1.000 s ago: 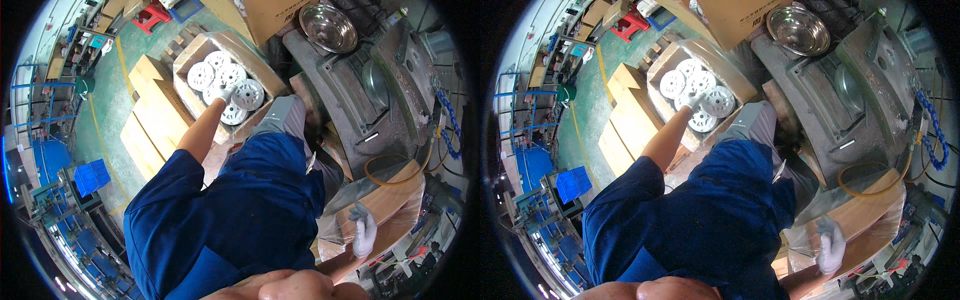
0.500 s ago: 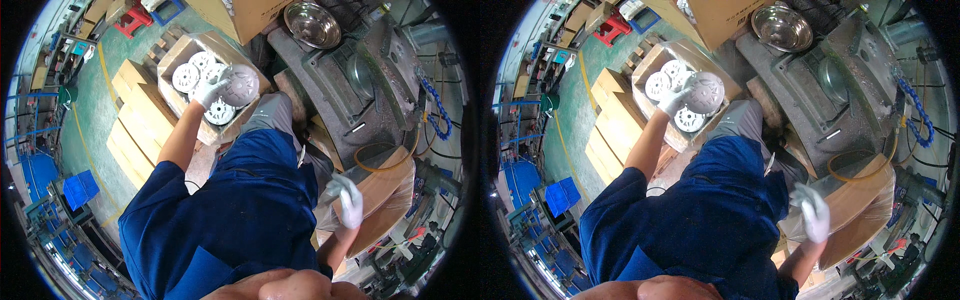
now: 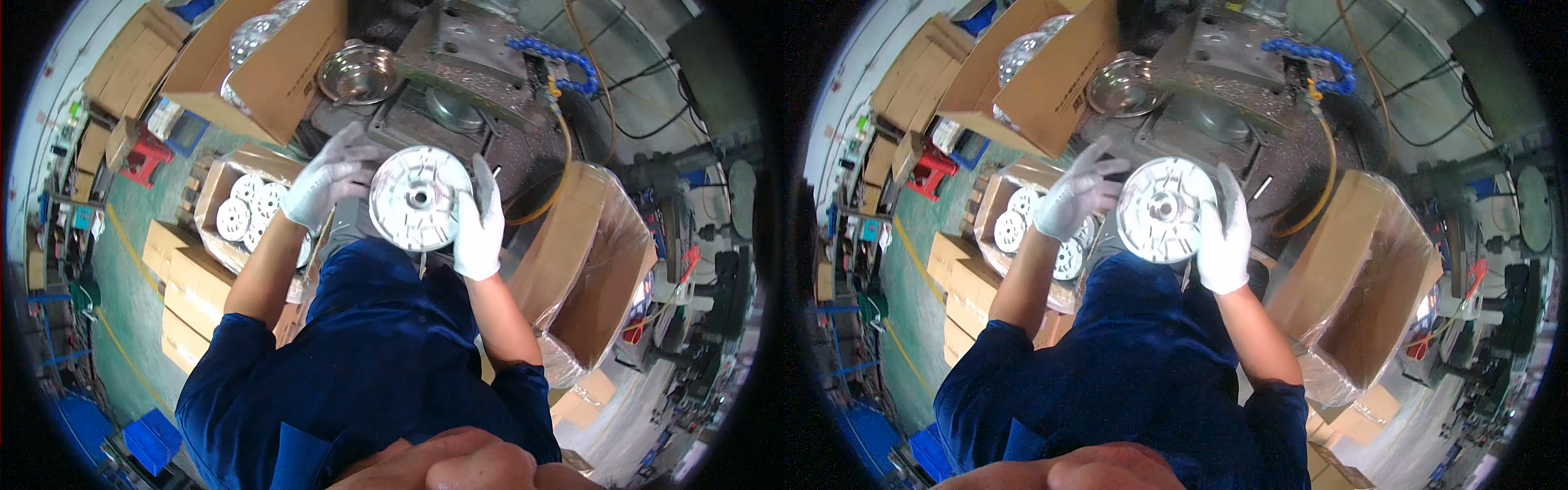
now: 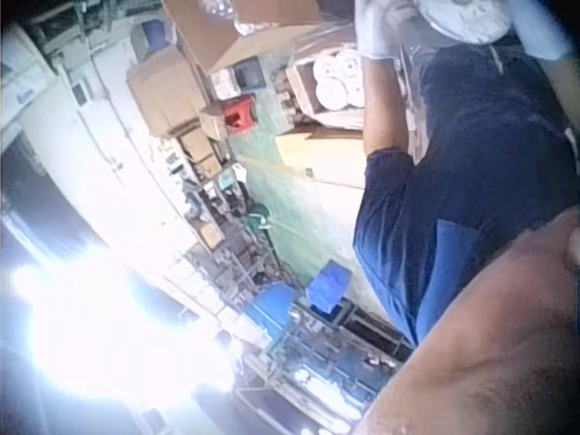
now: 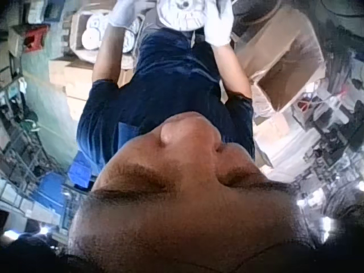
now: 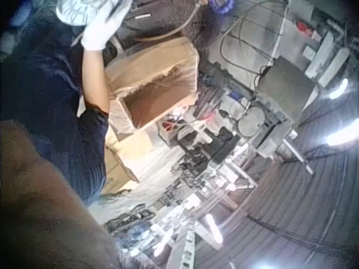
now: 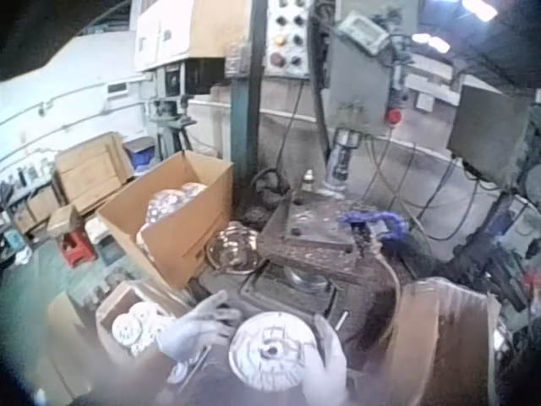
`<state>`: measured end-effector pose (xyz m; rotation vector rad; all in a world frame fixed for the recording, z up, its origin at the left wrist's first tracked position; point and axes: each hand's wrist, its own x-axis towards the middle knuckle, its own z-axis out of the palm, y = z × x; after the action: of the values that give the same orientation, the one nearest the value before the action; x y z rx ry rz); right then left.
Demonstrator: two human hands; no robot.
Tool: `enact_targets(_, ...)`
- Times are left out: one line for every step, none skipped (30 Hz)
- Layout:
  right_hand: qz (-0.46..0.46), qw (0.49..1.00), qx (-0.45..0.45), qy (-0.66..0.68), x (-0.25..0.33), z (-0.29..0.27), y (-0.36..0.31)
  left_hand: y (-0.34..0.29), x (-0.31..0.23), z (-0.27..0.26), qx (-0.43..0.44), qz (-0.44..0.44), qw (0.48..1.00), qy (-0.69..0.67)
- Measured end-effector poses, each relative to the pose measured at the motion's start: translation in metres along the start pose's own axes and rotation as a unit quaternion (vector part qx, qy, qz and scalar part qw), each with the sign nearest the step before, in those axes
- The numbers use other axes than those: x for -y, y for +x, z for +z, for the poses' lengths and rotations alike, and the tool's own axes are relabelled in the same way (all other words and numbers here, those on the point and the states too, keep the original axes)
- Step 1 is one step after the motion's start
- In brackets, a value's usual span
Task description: The recorder takes metal circular parts from a box, places them into a industrial press machine for processing, and then moves the processed parts to another box.
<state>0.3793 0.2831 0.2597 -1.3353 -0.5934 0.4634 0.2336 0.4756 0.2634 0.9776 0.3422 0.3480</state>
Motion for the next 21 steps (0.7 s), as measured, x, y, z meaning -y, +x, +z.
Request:
enact_targets(-0.042,0.998,-0.033,-0.034,0.002,0.003,0.003,0.005,0.008,0.015,-0.022,-0.001,0.999,-0.030)
enact_targets(-0.070,0.995,-0.048,-0.049,0.002,0.007,0.006,0.015,0.018,0.032,-0.055,-0.013,0.997,-0.052)
enact_targets(-0.080,0.994,-0.056,-0.047,0.001,0.009,0.009,0.030,0.023,0.047,-0.078,0.029,0.997,-0.005)
enact_targets(-0.075,0.994,-0.065,-0.051,-0.001,0.013,0.013,0.041,0.028,0.058,-0.138,0.102,0.982,0.075)
enact_targets(-0.068,0.995,-0.068,0.035,-0.003,0.017,0.016,0.046,0.028,0.062,-0.174,0.111,0.974,0.091)
enact_targets(-0.072,0.993,-0.092,-0.002,-0.004,0.019,0.020,0.054,0.028,0.065,-0.195,0.132,0.967,0.100)
enact_targets(-0.082,0.993,-0.082,0.014,-0.004,0.020,0.025,0.058,0.028,0.069,-0.208,0.151,0.958,0.129)
enact_targets(-0.065,0.992,-0.099,0.037,-0.004,0.021,0.027,0.060,0.028,0.071,-0.214,0.170,0.950,0.152)
enact_targets(-0.055,0.993,-0.093,0.044,-0.002,0.021,0.030,0.065,0.025,0.072,-0.235,0.186,0.935,0.191)
enact_targets(-0.078,0.993,-0.078,0.044,0.000,0.019,0.029,0.068,0.021,0.071,-0.233,0.206,0.931,0.190)
enact_targets(-0.083,0.994,-0.061,0.027,0.001,0.015,0.030,0.078,0.011,0.067,-0.227,0.203,0.929,0.211)
enact_targets(-0.118,0.993,-0.027,0.005,0.001,0.013,0.027,0.090,-0.001,0.063,-0.226,0.184,0.928,0.234)
enact_targets(-0.105,0.994,-0.016,-0.031,0.002,0.005,0.023,0.105,-0.012,0.061,-0.225,0.208,0.934,0.182)
enact_targets(0.005,1.000,0.007,0.015,0.001,-0.004,0.019,0.124,-0.030,0.053,-0.205,0.219,0.932,0.202)
enact_targets(0.009,1.000,0.022,-0.010,-0.002,-0.011,0.011,0.144,-0.044,0.048,-0.258,0.239,0.889,0.293)
enact_targets(0.022,0.999,0.025,-0.030,-0.006,-0.019,0.001,0.168,-0.061,0.043,-0.259,0.243,0.867,0.350)
enact_targets(0.039,0.994,0.068,-0.073,-0.010,-0.029,-0.009,0.189,-0.071,0.042,-0.267,0.238,0.853,0.381)
enact_targets(0.084,0.984,0.092,-0.129,-0.014,-0.039,-0.019,0.210,-0.077,0.043,-0.276,0.220,0.833,0.426)
enact_targets(0.069,0.984,0.118,-0.114,-0.020,-0.046,-0.030,0.228,-0.081,0.044,-0.260,0.200,0.836,0.441)
enact_targets(0.092,0.979,0.128,-0.132,-0.025,-0.052,-0.040,0.244,-0.084,0.047,-0.231,0.184,0.842,0.451)
enact_targets(0.081,0.978,0.141,-0.131,-0.030,-0.060,-0.048,0.258,-0.082,0.050,-0.239,0.182,0.837,0.457)
